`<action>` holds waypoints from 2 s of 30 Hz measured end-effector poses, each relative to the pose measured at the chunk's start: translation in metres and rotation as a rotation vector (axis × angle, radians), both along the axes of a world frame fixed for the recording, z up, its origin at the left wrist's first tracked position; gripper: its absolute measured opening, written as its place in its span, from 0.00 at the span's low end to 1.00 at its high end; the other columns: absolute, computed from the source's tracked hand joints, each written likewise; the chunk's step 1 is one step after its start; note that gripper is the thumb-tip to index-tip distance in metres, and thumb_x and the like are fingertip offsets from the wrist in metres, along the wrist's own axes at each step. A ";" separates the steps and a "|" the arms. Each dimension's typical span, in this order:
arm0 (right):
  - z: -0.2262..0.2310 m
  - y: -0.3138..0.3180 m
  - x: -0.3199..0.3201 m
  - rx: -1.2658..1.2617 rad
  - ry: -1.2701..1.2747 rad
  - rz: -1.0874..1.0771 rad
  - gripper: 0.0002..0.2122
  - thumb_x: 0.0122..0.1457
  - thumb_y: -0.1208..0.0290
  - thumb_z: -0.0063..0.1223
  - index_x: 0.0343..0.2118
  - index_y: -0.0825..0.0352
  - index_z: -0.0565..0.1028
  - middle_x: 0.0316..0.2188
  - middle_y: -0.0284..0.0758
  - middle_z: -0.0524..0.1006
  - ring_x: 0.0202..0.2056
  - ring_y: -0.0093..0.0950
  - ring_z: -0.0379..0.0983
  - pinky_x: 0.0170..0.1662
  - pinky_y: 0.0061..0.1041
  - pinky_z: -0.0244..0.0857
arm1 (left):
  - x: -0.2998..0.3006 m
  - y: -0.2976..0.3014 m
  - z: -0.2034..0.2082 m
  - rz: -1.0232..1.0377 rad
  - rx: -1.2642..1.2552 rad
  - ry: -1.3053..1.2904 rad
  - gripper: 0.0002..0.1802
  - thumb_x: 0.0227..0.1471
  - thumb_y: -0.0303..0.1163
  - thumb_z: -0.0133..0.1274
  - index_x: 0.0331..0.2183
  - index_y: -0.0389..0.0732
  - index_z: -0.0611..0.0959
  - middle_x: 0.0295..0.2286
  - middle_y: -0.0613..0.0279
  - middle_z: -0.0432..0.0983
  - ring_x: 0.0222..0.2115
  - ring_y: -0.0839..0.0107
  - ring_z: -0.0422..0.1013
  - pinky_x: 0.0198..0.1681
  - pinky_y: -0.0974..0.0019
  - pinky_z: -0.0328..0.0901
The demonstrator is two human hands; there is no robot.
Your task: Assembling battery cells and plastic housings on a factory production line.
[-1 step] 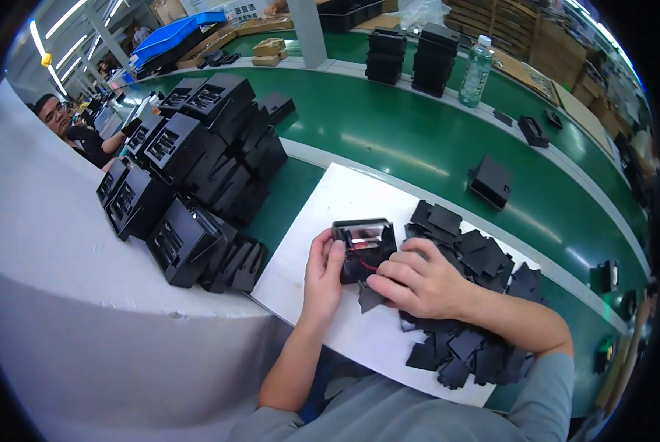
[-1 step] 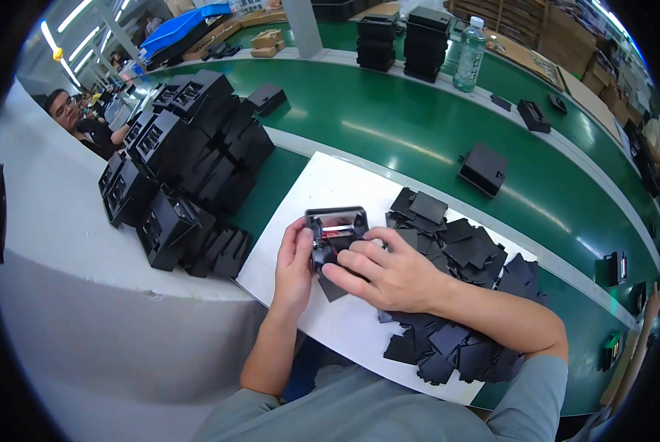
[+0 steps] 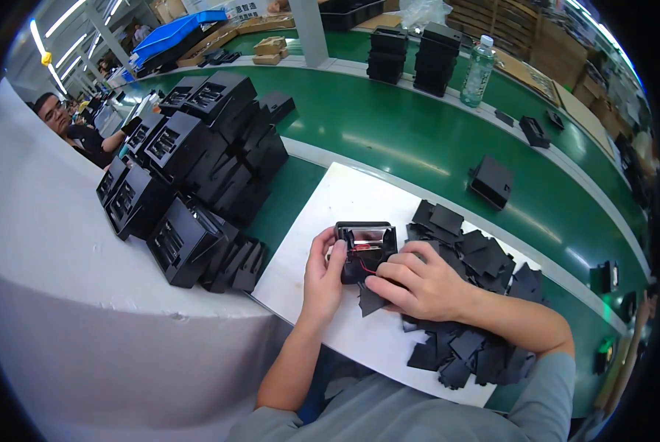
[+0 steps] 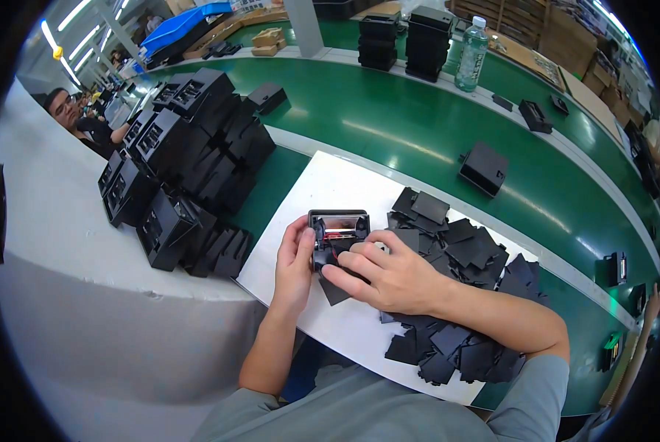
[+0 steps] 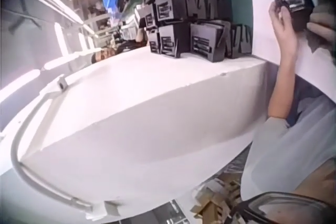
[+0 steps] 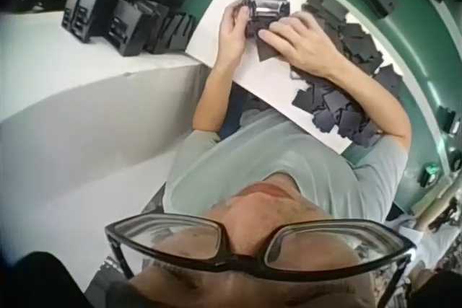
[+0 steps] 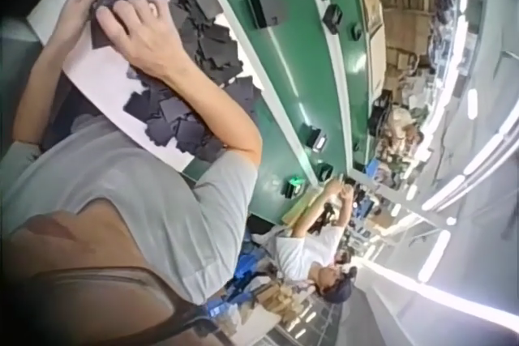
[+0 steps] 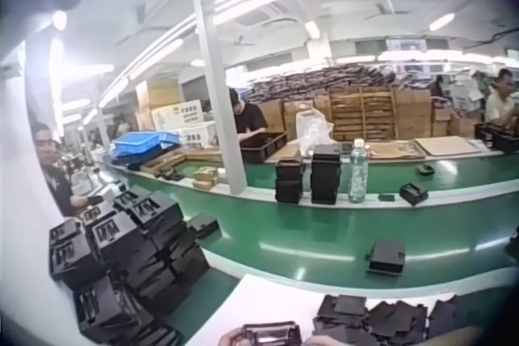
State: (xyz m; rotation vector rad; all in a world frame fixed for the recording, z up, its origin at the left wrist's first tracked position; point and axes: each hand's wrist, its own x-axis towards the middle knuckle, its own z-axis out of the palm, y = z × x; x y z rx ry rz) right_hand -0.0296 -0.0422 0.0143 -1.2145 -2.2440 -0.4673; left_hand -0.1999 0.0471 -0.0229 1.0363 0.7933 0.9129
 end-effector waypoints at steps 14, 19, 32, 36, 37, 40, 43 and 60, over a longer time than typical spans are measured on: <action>-0.004 0.056 -0.004 -0.339 0.004 -0.157 0.09 0.53 0.66 0.55 0.31 0.65 0.72 0.32 0.37 0.76 0.30 0.31 0.74 0.31 0.24 0.68 | -0.025 0.030 0.000 -0.146 0.791 0.634 0.17 0.54 0.24 0.49 0.47 0.37 0.72 0.46 0.56 0.70 0.38 0.57 0.71 0.44 0.64 0.66; -0.007 0.080 -0.017 -0.458 -0.192 -0.275 0.06 0.53 0.69 0.53 0.27 0.66 0.72 0.27 0.38 0.77 0.27 0.34 0.76 0.28 0.27 0.68 | -0.028 0.030 0.015 -0.263 0.719 0.686 0.16 0.55 0.24 0.49 0.46 0.35 0.74 0.46 0.56 0.71 0.40 0.62 0.71 0.41 0.64 0.67; -0.020 0.076 -0.014 -0.391 0.031 -0.294 0.08 0.50 0.68 0.57 0.25 0.68 0.75 0.22 0.39 0.77 0.21 0.36 0.73 0.26 0.29 0.67 | -0.016 0.023 0.024 -0.207 0.969 1.035 0.14 0.51 0.27 0.54 0.42 0.39 0.81 0.42 0.57 0.74 0.33 0.59 0.73 0.35 0.63 0.68; -0.008 0.082 -0.012 -0.492 0.051 -0.319 0.08 0.47 0.68 0.60 0.23 0.69 0.77 0.20 0.40 0.76 0.19 0.38 0.73 0.26 0.31 0.67 | -0.005 0.035 0.027 -0.188 0.946 1.132 0.10 0.50 0.29 0.57 0.37 0.38 0.83 0.38 0.60 0.76 0.27 0.61 0.73 0.31 0.65 0.66; -0.003 0.084 -0.012 -0.552 0.040 -0.337 0.09 0.46 0.68 0.61 0.23 0.69 0.77 0.19 0.41 0.76 0.19 0.38 0.73 0.26 0.31 0.67 | -0.003 0.037 0.027 -0.184 0.928 1.160 0.09 0.50 0.30 0.57 0.34 0.38 0.84 0.36 0.61 0.76 0.25 0.62 0.72 0.29 0.65 0.66; 0.009 0.092 -0.010 -0.627 0.016 -0.352 0.09 0.45 0.68 0.62 0.21 0.69 0.78 0.18 0.42 0.76 0.19 0.39 0.73 0.26 0.32 0.67 | 0.002 0.039 0.026 -0.173 0.909 1.192 0.07 0.49 0.31 0.59 0.31 0.38 0.85 0.33 0.63 0.77 0.23 0.63 0.71 0.27 0.65 0.65; 0.017 0.099 -0.008 -0.669 -0.028 -0.344 0.10 0.43 0.67 0.63 0.20 0.70 0.78 0.17 0.44 0.76 0.19 0.39 0.74 0.25 0.33 0.66 | 0.005 0.041 0.026 -0.143 0.911 1.197 0.07 0.48 0.32 0.60 0.27 0.38 0.86 0.30 0.65 0.77 0.20 0.65 0.70 0.25 0.66 0.63; 0.027 0.007 -0.031 -0.470 0.059 -0.158 0.17 0.51 0.64 0.57 0.42 0.66 0.71 0.32 0.34 0.74 0.33 0.30 0.72 0.38 0.27 0.65 | -0.010 0.025 0.013 -0.080 0.838 0.888 0.09 0.49 0.28 0.56 0.36 0.42 0.85 0.44 0.62 0.75 0.26 0.62 0.74 0.31 0.63 0.67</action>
